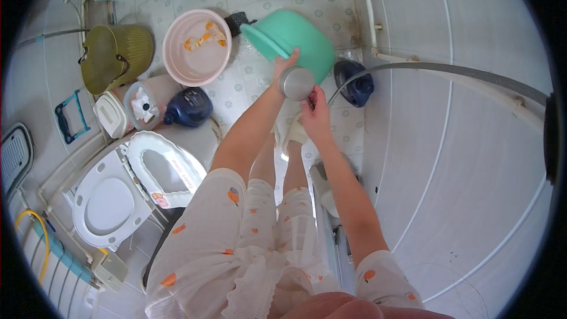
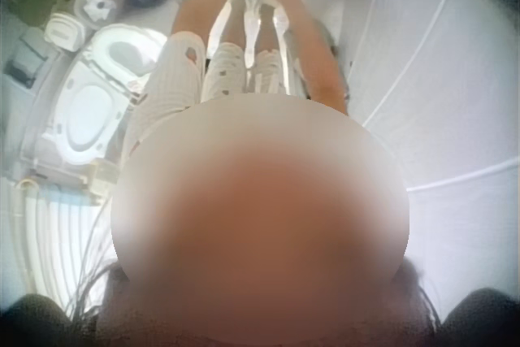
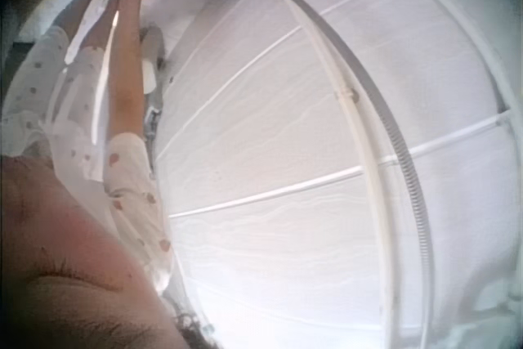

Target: Washing and rinsing various plastic basins and small laundry items in a bathroom using a shower head and water scoop.

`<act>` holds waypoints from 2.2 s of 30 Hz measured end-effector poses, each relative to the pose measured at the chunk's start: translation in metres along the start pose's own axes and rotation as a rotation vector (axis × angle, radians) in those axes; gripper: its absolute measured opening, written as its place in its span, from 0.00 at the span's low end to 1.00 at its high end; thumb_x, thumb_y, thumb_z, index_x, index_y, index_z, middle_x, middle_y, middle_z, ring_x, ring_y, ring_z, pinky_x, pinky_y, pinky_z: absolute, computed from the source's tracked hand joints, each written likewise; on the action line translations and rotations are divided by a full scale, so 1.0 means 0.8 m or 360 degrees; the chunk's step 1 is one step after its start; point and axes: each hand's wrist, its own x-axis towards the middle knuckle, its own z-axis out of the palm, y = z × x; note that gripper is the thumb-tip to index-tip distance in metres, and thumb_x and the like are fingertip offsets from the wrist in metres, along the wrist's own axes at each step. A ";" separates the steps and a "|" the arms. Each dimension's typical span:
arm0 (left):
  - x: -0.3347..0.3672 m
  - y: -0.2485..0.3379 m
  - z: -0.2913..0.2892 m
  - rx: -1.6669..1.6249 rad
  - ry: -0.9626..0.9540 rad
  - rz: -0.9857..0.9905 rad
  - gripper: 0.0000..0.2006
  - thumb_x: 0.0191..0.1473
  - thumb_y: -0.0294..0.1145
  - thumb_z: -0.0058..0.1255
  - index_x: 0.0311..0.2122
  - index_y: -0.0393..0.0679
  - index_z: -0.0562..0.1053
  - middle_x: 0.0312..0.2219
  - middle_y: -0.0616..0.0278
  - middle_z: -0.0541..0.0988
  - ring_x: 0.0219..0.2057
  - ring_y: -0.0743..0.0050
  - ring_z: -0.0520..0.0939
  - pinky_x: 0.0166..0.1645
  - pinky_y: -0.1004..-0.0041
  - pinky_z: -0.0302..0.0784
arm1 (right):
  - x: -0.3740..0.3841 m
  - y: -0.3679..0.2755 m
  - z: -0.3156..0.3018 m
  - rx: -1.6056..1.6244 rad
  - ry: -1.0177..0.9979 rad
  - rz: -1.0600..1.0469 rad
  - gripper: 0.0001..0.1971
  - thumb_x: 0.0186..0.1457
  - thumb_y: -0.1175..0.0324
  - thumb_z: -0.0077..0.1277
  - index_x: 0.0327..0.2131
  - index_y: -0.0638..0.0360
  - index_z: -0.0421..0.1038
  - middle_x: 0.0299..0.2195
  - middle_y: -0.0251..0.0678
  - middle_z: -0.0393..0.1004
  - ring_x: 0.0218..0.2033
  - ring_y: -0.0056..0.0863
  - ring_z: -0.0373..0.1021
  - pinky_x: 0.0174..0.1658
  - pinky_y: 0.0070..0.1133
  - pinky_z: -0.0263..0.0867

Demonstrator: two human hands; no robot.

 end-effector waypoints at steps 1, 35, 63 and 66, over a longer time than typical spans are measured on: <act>0.001 -0.006 0.004 -0.0007 0.0006 0.0000 0.16 0.51 0.36 0.49 0.42 0.36 0.67 0.33 0.59 0.75 0.33 0.66 0.76 0.37 0.66 0.72 | 0.002 -0.004 -0.005 -0.0073 -0.0030 0.0024 0.22 0.49 0.80 0.43 0.50 0.65 0.54 0.37 0.43 0.68 0.38 0.29 0.67 0.42 0.21 0.62; -0.017 -0.023 -0.119 0.3218 -0.0448 0.0272 0.07 0.43 0.29 0.44 0.27 0.46 0.76 0.27 0.58 0.77 0.33 0.60 0.77 0.43 0.63 0.68 | 0.018 -0.004 -0.002 -0.0306 -0.0238 0.0021 0.23 0.46 0.81 0.46 0.49 0.63 0.58 0.33 0.42 0.70 0.34 0.29 0.68 0.39 0.22 0.64; 0.033 -0.095 -0.183 0.3150 -0.0386 0.0342 0.18 0.44 0.42 0.51 0.39 0.44 0.72 0.36 0.56 0.75 0.39 0.53 0.74 0.43 0.62 0.69 | 0.108 0.056 -0.007 -0.0514 0.0064 -0.0189 0.22 0.45 0.80 0.46 0.48 0.64 0.59 0.32 0.44 0.71 0.32 0.30 0.69 0.37 0.23 0.64; 0.048 -0.079 -0.179 0.2921 -0.0963 -0.0085 0.23 0.45 0.47 0.51 0.45 0.45 0.70 0.42 0.52 0.72 0.45 0.53 0.71 0.50 0.61 0.65 | 0.141 0.110 -0.014 -0.0562 0.0112 -0.0163 0.22 0.45 0.79 0.47 0.48 0.65 0.59 0.32 0.43 0.71 0.31 0.30 0.69 0.36 0.22 0.65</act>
